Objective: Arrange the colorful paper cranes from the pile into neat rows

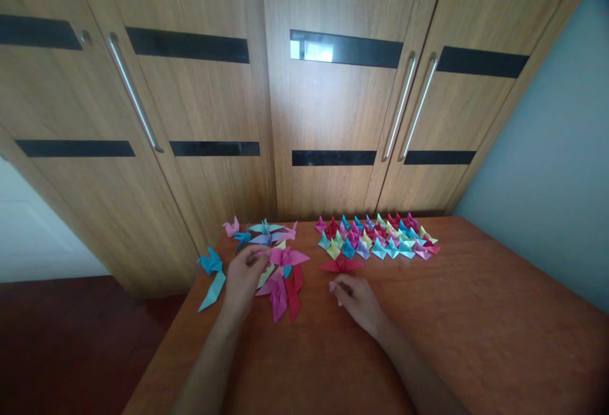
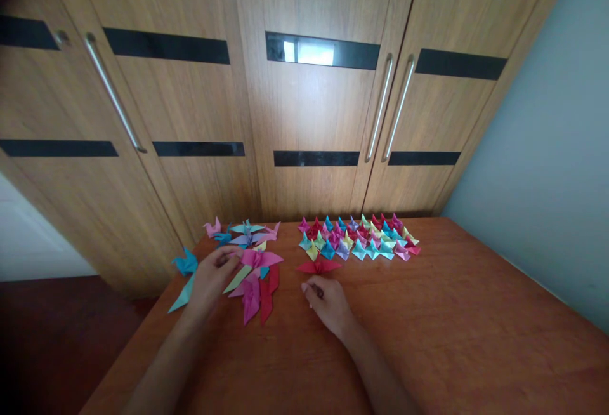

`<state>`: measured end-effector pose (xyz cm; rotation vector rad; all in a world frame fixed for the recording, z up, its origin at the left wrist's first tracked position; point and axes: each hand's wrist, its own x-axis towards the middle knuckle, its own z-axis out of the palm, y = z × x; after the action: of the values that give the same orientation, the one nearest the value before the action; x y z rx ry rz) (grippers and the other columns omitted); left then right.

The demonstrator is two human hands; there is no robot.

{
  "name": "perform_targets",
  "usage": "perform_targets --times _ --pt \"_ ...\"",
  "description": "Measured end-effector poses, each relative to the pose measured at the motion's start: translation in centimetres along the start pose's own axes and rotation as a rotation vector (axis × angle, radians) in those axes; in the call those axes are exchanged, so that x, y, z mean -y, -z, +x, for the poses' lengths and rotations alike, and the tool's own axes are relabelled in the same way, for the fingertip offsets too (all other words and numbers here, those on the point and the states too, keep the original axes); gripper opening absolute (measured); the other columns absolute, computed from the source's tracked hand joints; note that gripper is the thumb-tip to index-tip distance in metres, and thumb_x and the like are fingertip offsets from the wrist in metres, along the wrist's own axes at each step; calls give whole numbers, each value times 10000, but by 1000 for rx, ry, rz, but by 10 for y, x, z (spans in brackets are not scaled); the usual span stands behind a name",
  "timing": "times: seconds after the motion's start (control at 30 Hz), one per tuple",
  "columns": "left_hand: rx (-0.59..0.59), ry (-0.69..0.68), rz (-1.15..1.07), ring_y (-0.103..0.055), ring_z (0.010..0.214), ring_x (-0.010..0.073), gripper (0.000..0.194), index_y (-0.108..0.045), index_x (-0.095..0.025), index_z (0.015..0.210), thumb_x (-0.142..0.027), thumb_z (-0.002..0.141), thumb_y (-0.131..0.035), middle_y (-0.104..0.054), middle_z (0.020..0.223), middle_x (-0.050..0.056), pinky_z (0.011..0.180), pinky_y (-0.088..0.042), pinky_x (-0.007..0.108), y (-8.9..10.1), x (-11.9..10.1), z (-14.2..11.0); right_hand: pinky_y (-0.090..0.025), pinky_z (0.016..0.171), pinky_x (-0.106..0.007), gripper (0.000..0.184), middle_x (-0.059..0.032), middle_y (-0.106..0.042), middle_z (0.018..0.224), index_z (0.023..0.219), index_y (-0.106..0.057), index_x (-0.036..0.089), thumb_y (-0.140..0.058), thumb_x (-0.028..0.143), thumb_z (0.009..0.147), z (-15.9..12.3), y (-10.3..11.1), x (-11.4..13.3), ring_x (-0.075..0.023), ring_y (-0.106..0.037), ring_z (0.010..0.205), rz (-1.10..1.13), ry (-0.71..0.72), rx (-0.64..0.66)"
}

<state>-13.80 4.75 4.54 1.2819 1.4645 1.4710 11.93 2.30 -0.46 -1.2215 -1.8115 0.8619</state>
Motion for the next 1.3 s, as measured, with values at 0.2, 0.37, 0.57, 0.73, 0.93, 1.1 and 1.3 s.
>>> perform_targets --times 0.2,0.37,0.57,0.73,0.93,1.1,1.3 --pt "212 75 -202 -564 571 110 271 -627 -147 812 -365 667 -697 -607 632 -8 539 -418 190 -41 -4 -26 -345 462 -212 383 -5 -583 722 972 -599 198 -445 532 862 1 6 5 -108 -509 544 580 -118 -3" --pt "442 129 -191 -534 546 100 273 -632 -137 888 -342 713 -673 -600 635 -1 523 -401 194 -52 -3 -39 -334 483 -201 332 -1 -563 711 923 -638 184 -523 486 845 0 9 7 -92 -493 565 698 -150 22" --pt "654 138 -214 -510 566 89 312 -595 -146 1003 -287 736 -672 -583 654 -22 547 -392 195 -62 -4 -52 -252 453 -195 324 36 -496 584 827 -659 161 -607 479 790 -5 7 12 -61 -377 484 654 -159 201" --pt "634 127 -211 -506 564 90 316 -593 -153 1013 -301 744 -665 -567 637 -34 550 -383 201 -69 2 -55 -262 465 -192 258 37 -528 605 772 -637 160 -705 402 715 -7 7 14 -57 -387 493 657 -208 247" --pt "462 160 -228 -570 654 127 315 -609 -155 933 -411 752 -636 -643 746 23 592 -408 224 -67 -2 -50 -231 428 -190 234 62 -484 540 743 -563 184 -642 404 764 -1 11 10 -54 -363 441 787 -217 -9" --pt "501 172 -199 -580 691 144 325 -617 -164 911 -460 784 -577 -655 804 35 593 -414 226 -66 -8 -54 -296 443 -188 237 32 -558 603 797 -587 177 -634 407 766 1 13 8 -72 -450 486 768 -205 -88" --pt "600 87 -90 -574 676 156 169 -634 -155 777 -312 716 -639 -649 733 18 617 -423 239 -71 -6 -56 -331 462 -192 265 -6 -624 674 849 -626 168 -646 414 755 -1 12 11 -93 -508 530 760 -204 -22"
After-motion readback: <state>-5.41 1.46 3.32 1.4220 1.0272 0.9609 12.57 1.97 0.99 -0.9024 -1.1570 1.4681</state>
